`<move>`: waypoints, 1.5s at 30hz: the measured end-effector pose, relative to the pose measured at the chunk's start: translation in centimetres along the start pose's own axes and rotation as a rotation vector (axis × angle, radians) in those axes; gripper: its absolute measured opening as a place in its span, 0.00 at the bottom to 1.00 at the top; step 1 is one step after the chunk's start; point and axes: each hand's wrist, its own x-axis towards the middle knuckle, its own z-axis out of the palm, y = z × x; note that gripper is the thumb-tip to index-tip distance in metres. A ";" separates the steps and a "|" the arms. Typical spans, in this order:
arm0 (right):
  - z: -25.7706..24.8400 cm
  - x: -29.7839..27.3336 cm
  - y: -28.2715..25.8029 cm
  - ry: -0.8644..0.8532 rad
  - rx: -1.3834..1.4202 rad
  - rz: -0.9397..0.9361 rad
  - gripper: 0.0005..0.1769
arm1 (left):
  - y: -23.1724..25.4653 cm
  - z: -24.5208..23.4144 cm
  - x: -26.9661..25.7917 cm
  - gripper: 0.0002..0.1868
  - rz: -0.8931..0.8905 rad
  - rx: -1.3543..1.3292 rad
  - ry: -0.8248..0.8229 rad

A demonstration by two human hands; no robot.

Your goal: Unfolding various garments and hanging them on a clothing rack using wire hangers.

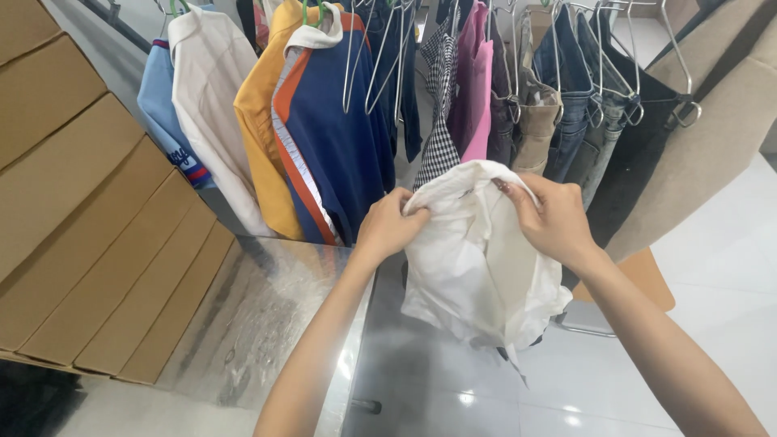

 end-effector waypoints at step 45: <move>22.1 25.4 4.8 -0.076 0.306 0.570 0.55 | -4.6 -7.1 12.0 0.12 0.315 -0.082 0.371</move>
